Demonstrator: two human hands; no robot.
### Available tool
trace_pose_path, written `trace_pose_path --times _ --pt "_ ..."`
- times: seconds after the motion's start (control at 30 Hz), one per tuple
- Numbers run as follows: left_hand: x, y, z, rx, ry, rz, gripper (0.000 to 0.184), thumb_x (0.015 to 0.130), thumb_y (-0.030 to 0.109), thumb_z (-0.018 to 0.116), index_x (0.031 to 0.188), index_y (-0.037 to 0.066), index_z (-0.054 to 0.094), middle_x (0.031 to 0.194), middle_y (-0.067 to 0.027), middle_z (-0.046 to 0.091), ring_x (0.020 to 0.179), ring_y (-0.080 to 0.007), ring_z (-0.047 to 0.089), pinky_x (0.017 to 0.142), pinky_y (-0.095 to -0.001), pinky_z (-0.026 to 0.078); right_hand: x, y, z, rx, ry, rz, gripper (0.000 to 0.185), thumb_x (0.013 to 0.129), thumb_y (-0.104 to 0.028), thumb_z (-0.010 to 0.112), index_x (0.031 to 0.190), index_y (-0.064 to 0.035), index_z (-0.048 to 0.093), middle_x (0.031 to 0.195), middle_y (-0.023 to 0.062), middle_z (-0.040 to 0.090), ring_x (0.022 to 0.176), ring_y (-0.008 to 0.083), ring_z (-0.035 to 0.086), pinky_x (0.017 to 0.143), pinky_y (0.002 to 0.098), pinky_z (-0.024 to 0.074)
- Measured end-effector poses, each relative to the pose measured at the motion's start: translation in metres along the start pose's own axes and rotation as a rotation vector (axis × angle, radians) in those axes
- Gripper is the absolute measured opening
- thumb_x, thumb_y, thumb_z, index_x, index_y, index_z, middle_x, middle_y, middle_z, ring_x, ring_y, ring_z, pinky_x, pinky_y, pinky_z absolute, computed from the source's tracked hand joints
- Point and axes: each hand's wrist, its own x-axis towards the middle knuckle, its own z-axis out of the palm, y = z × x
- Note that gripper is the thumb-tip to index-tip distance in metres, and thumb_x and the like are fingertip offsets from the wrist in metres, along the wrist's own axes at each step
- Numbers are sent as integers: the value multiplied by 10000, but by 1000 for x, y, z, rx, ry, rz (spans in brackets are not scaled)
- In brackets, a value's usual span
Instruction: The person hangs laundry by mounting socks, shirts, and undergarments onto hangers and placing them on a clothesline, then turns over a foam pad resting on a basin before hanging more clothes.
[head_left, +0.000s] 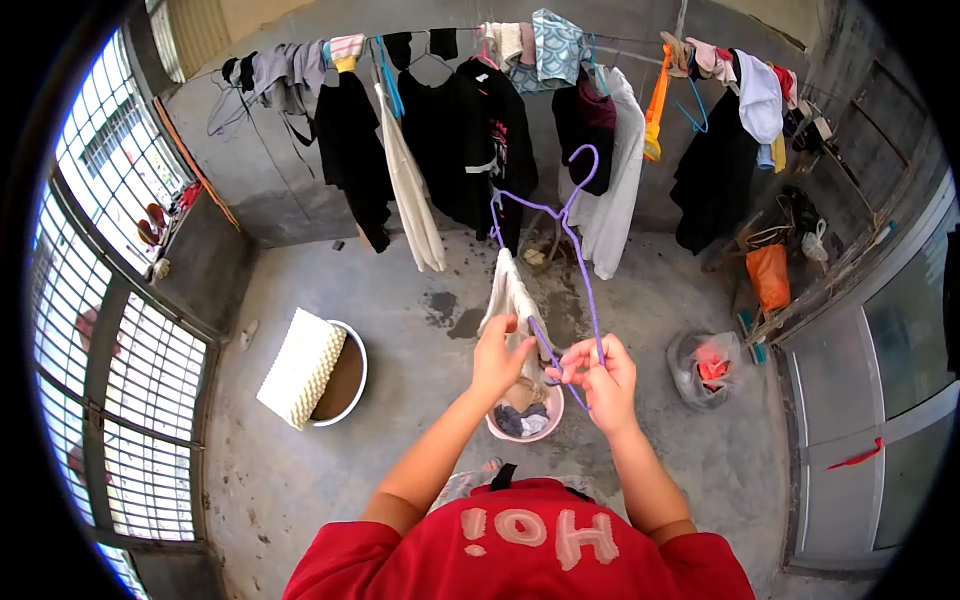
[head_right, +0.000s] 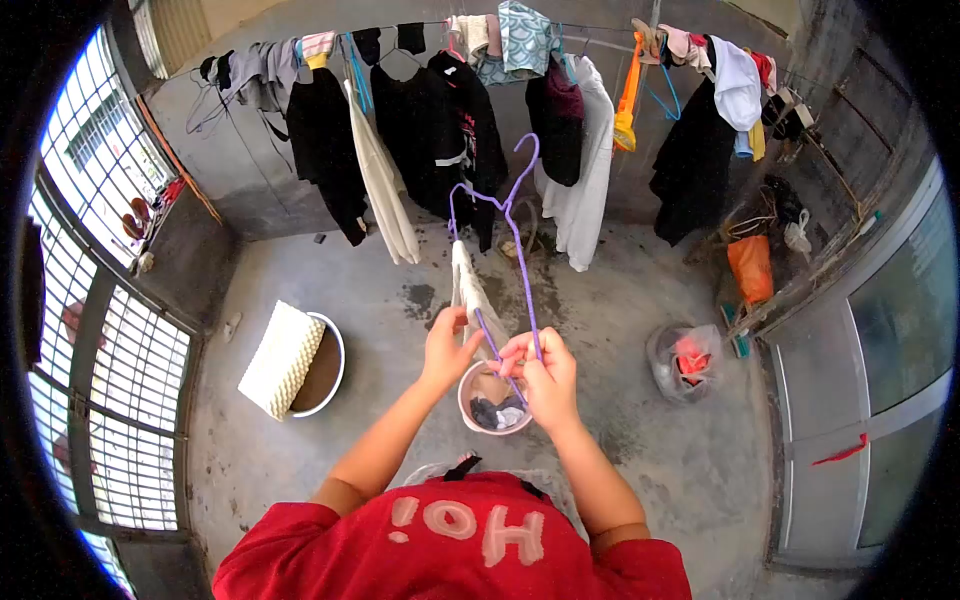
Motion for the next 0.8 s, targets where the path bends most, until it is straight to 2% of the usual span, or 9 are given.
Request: trace_pose_path --times 0.17,0.23,0.3,0.37,0.47,0.53,0.57,0.7,0.8 --pt "0 14 17 15 16 -108 157 731 40 644 853 30 545 829 -97 591 669 -207 607 593 -312 483 -2 -15 -22 54 21 -10 175 800 73 334 889 39 480 915 120 529 770 149 559 807 386 529" --pt "3 42 9 93 84 -81 128 727 27 629 825 36 548 798 -89 583 612 -215 595 548 -312 474 -1 -18 -29 -186 79 33 155 775 71 348 842 28 481 990 108 515 845 147 543 800 324 514" --pt "8 65 1 261 127 231 114 698 0 613 782 43 549 748 -95 546 596 -253 566 515 -337 453 1 -9 -36 -286 41 22 129 768 68 366 810 21 478 1030 105 502 874 149 532 790 301 498" --pt "4 77 3 258 -117 331 144 677 -8 624 798 54 575 770 -110 532 624 -287 557 537 -348 460 3 1 -41 -377 -14 20 105 761 65 384 778 14 474 1070 102 489 902 151 520 781 277 482" --pt "-12 81 7 118 -287 251 146 712 -1 625 849 41 599 804 -103 554 660 -247 585 560 -317 475 11 19 -48 -462 -89 -59 93 688 71 425 710 -19 424 1166 123 464 1078 248 505 937 358 395" --pt "-20 82 -10 -319 -599 -39 163 759 21 623 921 28 605 835 -89 579 728 -184 596 593 -282 486 15 29 -55 -381 -162 -39 101 688 76 417 711 -22 429 1197 135 454 1132 267 481 917 353 422" --pt "-24 71 -17 -304 -584 -54 163 759 21 623 921 28 605 835 -89 579 728 -184 596 593 -282 486 19 34 -57 -315 -215 -32 111 688 80 410 712 -25 435 1228 147 445 1186 286 458 897 347 450" --pt "-36 -12 -56 100 287 -384 278 801 71 633 1065 37 551 915 -74 605 806 -147 584 672 -256 483 28 22 -35 43 -358 270 236 712 118 413 900 31 527 1316 173 411 1238 322 415 805 329 524" --pt "-40 -63 -91 59 410 -328 256 827 74 616 1063 26 531 916 -58 605 812 -139 578 721 -257 469 42 25 -12 184 -503 333 361 702 134 372 1031 56 499 1360 235 352 1236 394 397 800 377 536"
